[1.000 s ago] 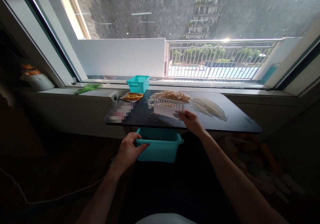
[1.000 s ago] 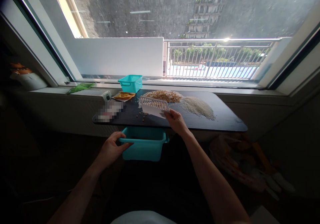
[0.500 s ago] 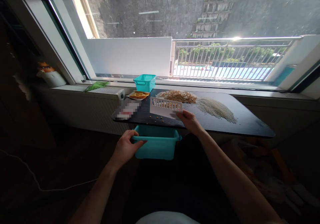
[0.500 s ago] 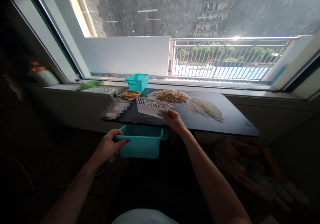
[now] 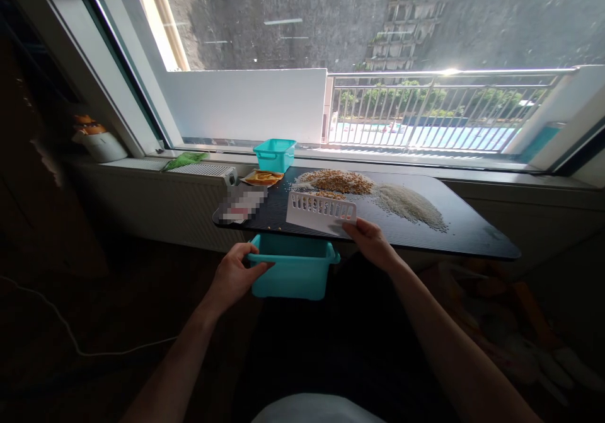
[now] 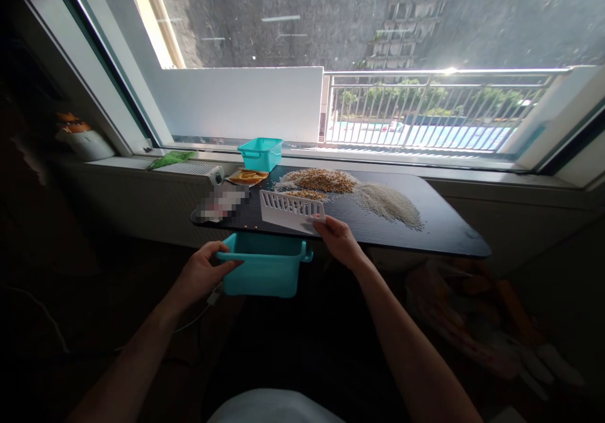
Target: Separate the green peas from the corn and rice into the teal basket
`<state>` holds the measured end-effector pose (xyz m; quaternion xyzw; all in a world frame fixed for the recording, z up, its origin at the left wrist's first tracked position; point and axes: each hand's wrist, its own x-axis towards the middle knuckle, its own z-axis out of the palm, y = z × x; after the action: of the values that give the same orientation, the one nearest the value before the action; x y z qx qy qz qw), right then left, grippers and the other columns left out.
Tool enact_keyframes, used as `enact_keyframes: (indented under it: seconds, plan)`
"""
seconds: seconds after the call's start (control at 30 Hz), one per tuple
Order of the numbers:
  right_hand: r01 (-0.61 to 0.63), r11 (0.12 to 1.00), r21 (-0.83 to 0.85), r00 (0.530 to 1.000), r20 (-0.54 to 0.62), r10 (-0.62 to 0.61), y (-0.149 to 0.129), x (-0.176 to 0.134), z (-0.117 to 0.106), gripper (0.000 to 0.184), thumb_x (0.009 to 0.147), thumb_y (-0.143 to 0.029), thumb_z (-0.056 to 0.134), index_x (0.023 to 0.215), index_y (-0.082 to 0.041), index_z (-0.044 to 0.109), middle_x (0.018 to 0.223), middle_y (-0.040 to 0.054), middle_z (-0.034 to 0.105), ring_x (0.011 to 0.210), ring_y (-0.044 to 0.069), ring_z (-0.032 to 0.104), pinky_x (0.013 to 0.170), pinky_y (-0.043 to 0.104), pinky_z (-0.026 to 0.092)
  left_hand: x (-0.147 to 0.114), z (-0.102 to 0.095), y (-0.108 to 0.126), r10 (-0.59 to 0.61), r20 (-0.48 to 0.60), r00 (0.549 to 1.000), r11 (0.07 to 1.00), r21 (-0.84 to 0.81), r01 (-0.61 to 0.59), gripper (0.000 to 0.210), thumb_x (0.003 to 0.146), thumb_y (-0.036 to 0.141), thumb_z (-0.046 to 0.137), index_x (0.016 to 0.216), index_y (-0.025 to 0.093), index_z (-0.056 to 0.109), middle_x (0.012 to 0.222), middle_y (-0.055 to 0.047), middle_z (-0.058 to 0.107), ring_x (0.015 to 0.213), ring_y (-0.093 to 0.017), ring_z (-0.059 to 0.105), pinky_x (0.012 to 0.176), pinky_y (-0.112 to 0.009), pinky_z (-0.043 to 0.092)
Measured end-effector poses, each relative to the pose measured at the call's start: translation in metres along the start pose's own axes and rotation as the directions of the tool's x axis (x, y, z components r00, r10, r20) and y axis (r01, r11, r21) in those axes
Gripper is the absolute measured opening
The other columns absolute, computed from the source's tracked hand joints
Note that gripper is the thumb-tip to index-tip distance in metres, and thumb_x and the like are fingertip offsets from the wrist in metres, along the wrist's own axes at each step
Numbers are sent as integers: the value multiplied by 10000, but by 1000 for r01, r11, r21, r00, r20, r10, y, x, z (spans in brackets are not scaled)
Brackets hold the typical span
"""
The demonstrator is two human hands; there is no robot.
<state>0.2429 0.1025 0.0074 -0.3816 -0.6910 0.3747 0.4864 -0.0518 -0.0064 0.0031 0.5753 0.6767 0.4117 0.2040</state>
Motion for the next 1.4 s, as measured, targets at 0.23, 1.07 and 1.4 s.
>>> enact_keyframes:
  seconds: [0.23, 1.07, 1.4]
  plan:
    - [0, 1000, 28, 996, 87, -2, -1, 32, 47, 396, 792, -563, 649, 857, -184, 745, 769, 18, 709, 756, 201, 640, 724, 342, 509, 0, -16, -16, 9, -32, 999, 999, 50, -8, 347, 669, 543, 680, 771, 215, 625, 933, -33, 613, 821, -227, 627, 660, -301, 485]
    - [-44, 999, -2, 969, -243, 42, 27, 32, -46, 529, 689, -650, 716, 949, -192, 763, 877, 50, 767, 837, 238, 702, 874, 460, 545, -4, 26, 3, 140, 55, 989, 990, 29, -141, 270, 728, 483, 687, 780, 230, 605, 908, -34, 625, 859, -237, 629, 748, -329, 509]
    - [-51, 999, 19, 979, -198, 54, 19, 17, -49, 531, 682, -665, 720, 943, -205, 768, 872, 42, 767, 815, 233, 707, 861, 454, 553, -4, 29, 6, 150, 58, 987, 989, 14, -151, 275, 730, 489, 693, 769, 227, 621, 913, -37, 630, 871, -246, 634, 747, -334, 514]
